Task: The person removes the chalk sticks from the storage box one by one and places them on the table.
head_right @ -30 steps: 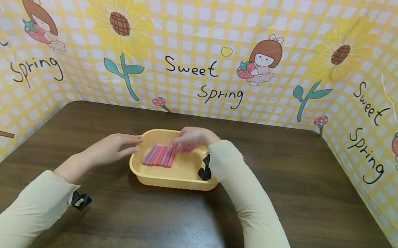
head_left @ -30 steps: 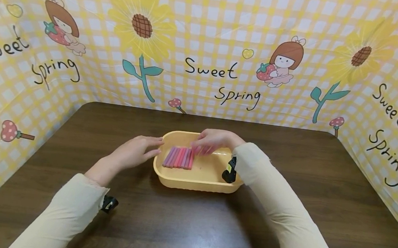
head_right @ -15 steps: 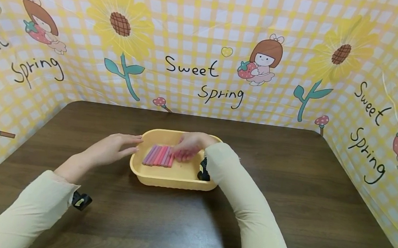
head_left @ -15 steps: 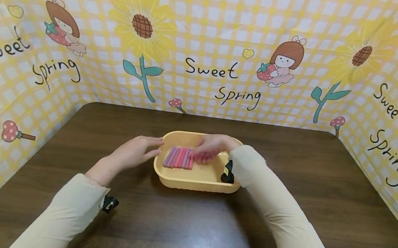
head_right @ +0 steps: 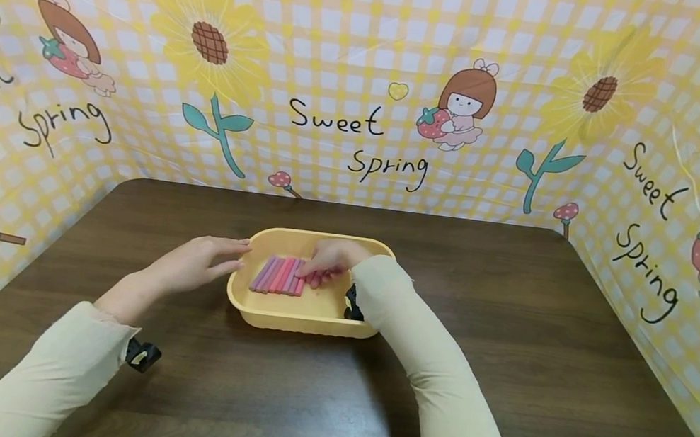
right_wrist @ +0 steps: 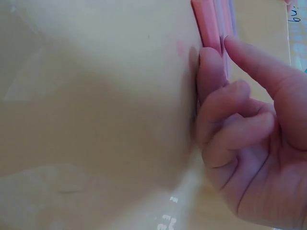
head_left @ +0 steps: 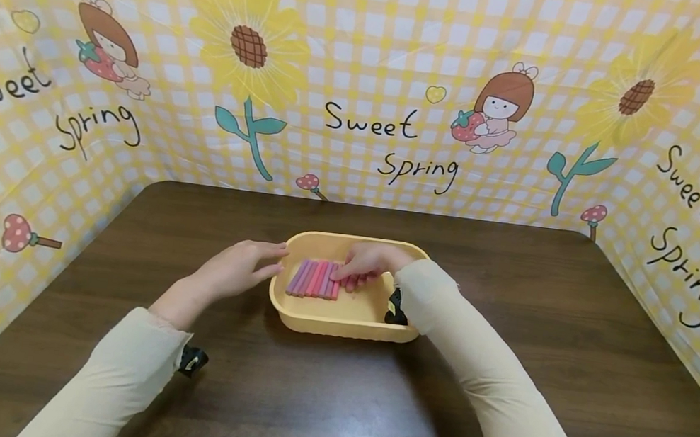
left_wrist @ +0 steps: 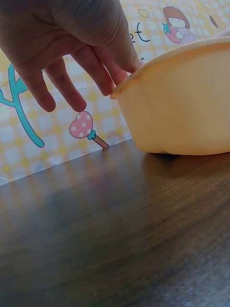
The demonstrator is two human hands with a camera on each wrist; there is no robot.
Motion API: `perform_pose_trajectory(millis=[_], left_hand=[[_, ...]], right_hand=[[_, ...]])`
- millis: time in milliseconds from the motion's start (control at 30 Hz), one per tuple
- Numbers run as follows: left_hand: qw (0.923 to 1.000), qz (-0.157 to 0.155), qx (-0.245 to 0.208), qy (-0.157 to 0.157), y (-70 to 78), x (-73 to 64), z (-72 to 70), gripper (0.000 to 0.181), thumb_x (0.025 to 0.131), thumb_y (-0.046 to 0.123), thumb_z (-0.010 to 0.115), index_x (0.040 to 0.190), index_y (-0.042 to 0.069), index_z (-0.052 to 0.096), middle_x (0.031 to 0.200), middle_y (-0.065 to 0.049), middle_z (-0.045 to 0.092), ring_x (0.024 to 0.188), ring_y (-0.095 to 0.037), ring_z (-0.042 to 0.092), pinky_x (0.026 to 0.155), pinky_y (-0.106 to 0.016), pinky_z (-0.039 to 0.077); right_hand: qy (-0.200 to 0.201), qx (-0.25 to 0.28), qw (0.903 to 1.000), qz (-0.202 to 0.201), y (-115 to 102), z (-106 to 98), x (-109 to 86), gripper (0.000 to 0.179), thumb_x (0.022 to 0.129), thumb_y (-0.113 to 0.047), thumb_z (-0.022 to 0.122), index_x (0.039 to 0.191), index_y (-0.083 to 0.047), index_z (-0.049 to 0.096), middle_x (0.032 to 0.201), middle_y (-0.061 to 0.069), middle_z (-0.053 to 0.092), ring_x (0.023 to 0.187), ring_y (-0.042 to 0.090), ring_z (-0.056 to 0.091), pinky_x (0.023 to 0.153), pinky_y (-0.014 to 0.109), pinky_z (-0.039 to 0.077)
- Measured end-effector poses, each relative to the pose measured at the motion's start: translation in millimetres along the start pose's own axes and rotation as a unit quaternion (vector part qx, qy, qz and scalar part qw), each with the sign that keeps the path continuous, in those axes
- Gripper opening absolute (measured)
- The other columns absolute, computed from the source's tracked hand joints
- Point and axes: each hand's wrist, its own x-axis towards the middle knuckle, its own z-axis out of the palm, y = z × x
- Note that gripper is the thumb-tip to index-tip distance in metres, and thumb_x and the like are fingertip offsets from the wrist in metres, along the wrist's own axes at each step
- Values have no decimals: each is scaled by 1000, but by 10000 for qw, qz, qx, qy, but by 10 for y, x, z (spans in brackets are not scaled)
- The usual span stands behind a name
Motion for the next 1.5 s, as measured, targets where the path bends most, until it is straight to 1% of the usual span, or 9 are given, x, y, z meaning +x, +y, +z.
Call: perform_pose_trajectory(millis=[167, 300, 567, 700, 833, 967, 1100, 1233, 1500], left_hand=[[10000, 14, 9, 31, -12, 0, 2, 40, 93, 16, 56, 128, -2, 54, 133, -20, 54, 124, -37, 51, 105, -52, 40], [10000, 49, -2, 37, -9, 1, 4, 40, 93, 15, 57, 128, -3, 54, 133, -20, 54, 124, -37, 51, 105, -52, 40], [10000, 47, 14, 65, -13, 6, 1, 39, 93, 16, 56, 128, -3, 55, 131, -19, 55, 123, -36, 52, 105, -51, 41], [9999, 60, 34, 82, -17, 9, 3, 39, 93, 16, 56, 128, -3, 55, 131, -19, 55, 122, -36, 52, 104, -51, 41], [9999, 81, 25, 85, -18, 7, 7, 39, 93, 16, 56, 127, -3, 55, 131, -19, 56, 122, -36, 52, 104, -51, 41], [9999, 79, 29, 82, -14, 6, 8, 39, 93, 16, 56, 127, -3, 55, 131, -20, 56, 122, -37, 53, 104, -51, 41], [10000, 57, 51, 61, -12, 4, 8, 39, 93, 16, 56, 127, -3, 55, 131, -20, 55, 122, -37, 52, 104, -52, 41], [10000, 40, 48, 54, -13, 4, 5, 39, 93, 16, 56, 128, -3, 54, 131, -20, 55, 123, -37, 52, 104, -52, 41], [10000, 14, 38, 26, -13, 5, 2, 40, 93, 16, 56, 128, -3, 54, 131, -20, 55, 123, -36, 52, 104, -52, 41]], right_hand=[[129, -308, 9994, 130, -31, 2, -2, 35, 91, -35, 60, 65, -12, 64, 56, -6, 59, 44, 3, 36, 41, 15, 26], [126, -437, 9988, 155, -35, -4, 2, 35, 91, -35, 59, 65, -12, 64, 56, -5, 57, 44, 4, 36, 42, 16, 26], [91, -471, 9988, -56, 5, -26, 9, 34, 91, -32, 60, 61, -14, 63, 54, -7, 57, 42, 1, 37, 40, 15, 26], [-19, -332, 9994, -110, 12, -39, -8, 33, 91, -30, 60, 63, -14, 64, 54, -7, 58, 44, 1, 40, 41, 15, 26], [-245, 26, 9996, -156, 21, -62, -24, 31, 92, -27, 58, 66, -12, 65, 56, -6, 60, 45, 1, 43, 43, 14, 28], [-380, 178, 9989, -200, 19, -107, -79, 29, 93, -25, 56, 71, -10, 67, 58, -6, 62, 47, 0, 45, 44, 13, 29], [-336, 310, 9986, -282, 25, -154, -144, 27, 93, -23, 55, 77, -8, 70, 61, -5, 65, 49, 1, 49, 44, 13, 30], [-309, 542, 9974, -368, 23, -201, -213, 24, 94, -20, 55, 83, -5, 70, 69, -1, 69, 53, 3, 54, 45, 14, 34], [-138, 681, 9965, -465, 19, -271, -313, 21, 93, -20, 54, 91, -3, 68, 78, 0, 72, 57, 5, 59, 48, 14, 37]])
